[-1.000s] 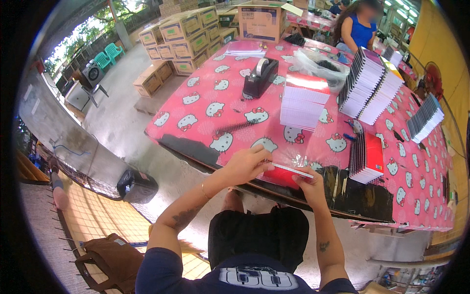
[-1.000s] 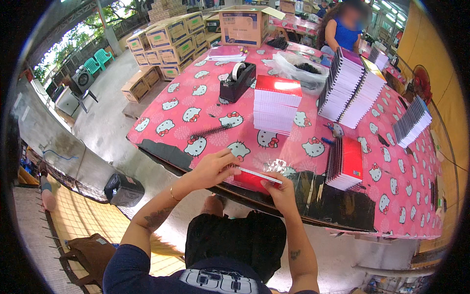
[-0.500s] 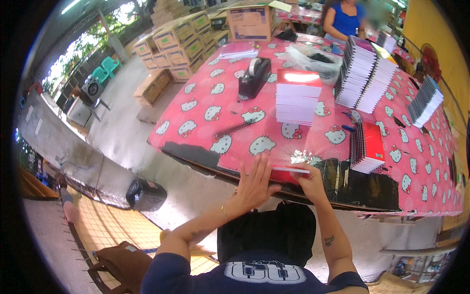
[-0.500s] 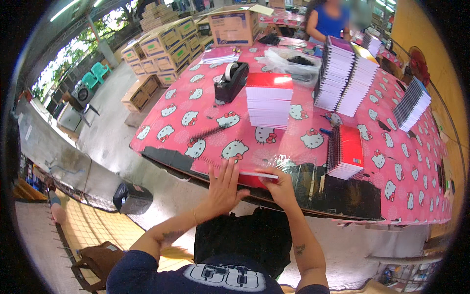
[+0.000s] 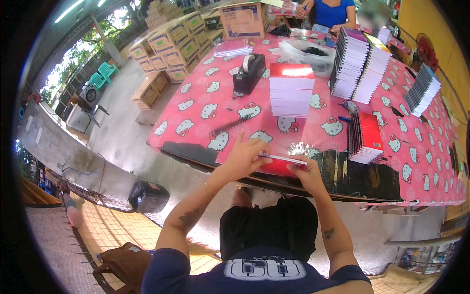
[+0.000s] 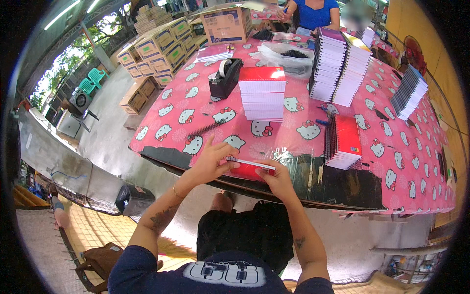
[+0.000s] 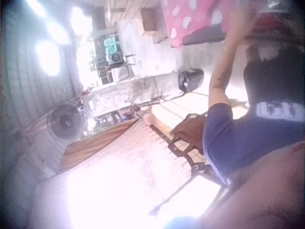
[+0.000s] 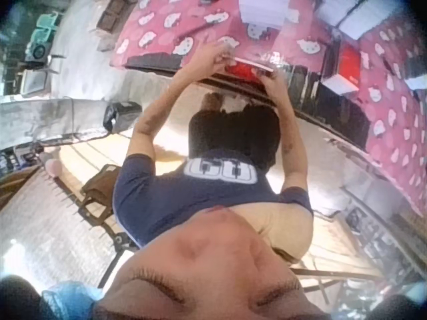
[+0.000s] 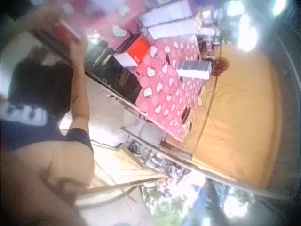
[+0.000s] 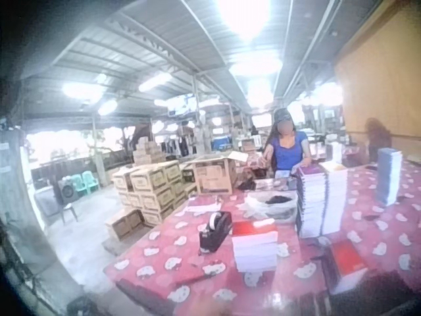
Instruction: The person wraps notebooks in plastic sleeves by hand, sliding each notebook into a sleeve, folding the edges, and placing the finished items into a stack.
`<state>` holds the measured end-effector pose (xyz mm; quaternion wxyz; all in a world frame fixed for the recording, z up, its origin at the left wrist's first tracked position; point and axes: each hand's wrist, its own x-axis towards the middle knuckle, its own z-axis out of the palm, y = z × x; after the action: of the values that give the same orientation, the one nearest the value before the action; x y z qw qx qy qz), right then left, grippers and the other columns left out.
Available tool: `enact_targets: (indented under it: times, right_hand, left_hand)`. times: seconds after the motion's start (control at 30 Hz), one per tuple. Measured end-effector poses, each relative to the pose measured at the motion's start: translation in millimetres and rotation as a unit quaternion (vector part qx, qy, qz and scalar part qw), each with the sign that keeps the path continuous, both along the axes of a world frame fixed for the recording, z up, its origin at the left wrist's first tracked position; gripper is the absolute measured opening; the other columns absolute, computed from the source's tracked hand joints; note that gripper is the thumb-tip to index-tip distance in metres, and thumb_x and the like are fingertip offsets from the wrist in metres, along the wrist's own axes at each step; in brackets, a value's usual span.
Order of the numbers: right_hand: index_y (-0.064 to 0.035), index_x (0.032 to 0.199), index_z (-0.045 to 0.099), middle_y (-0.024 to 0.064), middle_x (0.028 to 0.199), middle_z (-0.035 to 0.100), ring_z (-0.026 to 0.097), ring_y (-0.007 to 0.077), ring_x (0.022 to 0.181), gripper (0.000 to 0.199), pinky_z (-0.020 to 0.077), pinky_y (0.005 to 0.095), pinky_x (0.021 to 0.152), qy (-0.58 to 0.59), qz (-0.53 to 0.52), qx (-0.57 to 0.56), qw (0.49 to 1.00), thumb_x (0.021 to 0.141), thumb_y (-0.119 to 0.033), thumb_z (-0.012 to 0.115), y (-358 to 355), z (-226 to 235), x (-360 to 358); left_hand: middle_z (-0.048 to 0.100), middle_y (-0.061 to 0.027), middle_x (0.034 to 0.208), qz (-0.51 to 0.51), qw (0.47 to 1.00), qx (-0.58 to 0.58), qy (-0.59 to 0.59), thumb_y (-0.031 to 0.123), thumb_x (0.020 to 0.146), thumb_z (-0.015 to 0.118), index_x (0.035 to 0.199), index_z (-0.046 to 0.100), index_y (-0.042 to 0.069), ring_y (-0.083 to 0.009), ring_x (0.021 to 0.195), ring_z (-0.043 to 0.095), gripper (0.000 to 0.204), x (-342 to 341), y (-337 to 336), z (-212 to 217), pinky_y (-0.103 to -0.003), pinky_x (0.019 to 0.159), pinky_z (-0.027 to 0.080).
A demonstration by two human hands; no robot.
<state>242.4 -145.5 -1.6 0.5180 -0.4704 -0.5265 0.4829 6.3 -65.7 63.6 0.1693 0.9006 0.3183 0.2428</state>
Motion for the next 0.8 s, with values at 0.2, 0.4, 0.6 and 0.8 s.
enact_targets:
  times: [0.2, 0.4, 0.6, 0.8]
  right_hand:
    - [-0.0022, 0.114, 0.071, 0.0026, 0.097, 0.071, 0.061, 0.0097, 0.089, 0.023, 0.0499, 0.0258, 0.083, 0.030, 0.002, 0.007, 1.000, 0.091, -0.005, 0.070, 2, 1, 0]
    - [-0.0037, 0.115, 0.071, 0.0027, 0.093, 0.069, 0.061, 0.0100, 0.086, 0.024, 0.0505, 0.0257, 0.079, -0.011, -0.009, 0.030, 0.999, 0.091, -0.004, 0.069, 4, -4, 2]
    - [-0.0037, 0.116, 0.071, 0.0041, 0.099, 0.071, 0.062, 0.0112, 0.093, 0.026, 0.0506, 0.0279, 0.085, -0.009, -0.003, 0.051, 0.999, 0.091, -0.004, 0.068, 8, -9, 1]
    - [-0.0036, 0.117, 0.070, 0.0057, 0.105, 0.072, 0.063, 0.0115, 0.095, 0.026, 0.0507, 0.0281, 0.087, -0.007, 0.002, 0.017, 1.000, 0.091, -0.004, 0.068, 3, 2, 6]
  left_hand:
    - [0.065, -0.0033, 0.096, -0.044, 0.999, 0.015, -0.005, 0.027, 0.085, 0.074, 0.105, 0.066, 0.013, -0.0267, 0.103, 0.062, 0.026, -1, 9, 3, -0.067, 0.113, 0.020]
    - [0.070, -0.0014, 0.103, -0.029, 0.999, -0.045, -0.011, 0.025, 0.083, 0.077, 0.103, 0.068, 0.013, -0.0214, 0.102, 0.065, 0.025, -2, 16, -6, -0.061, 0.118, 0.014]
    - [0.072, -0.0035, 0.102, -0.037, 0.998, -0.052, -0.001, 0.023, 0.083, 0.077, 0.105, 0.069, 0.011, -0.0240, 0.097, 0.067, 0.026, -1, 15, 1, -0.057, 0.116, 0.025]
    - [0.072, -0.0094, 0.101, 0.024, 1.000, -0.004, -0.015, 0.020, 0.087, 0.073, 0.104, 0.069, 0.006, -0.0305, 0.096, 0.066, 0.023, 14, -7, 19, -0.048, 0.099, 0.042]
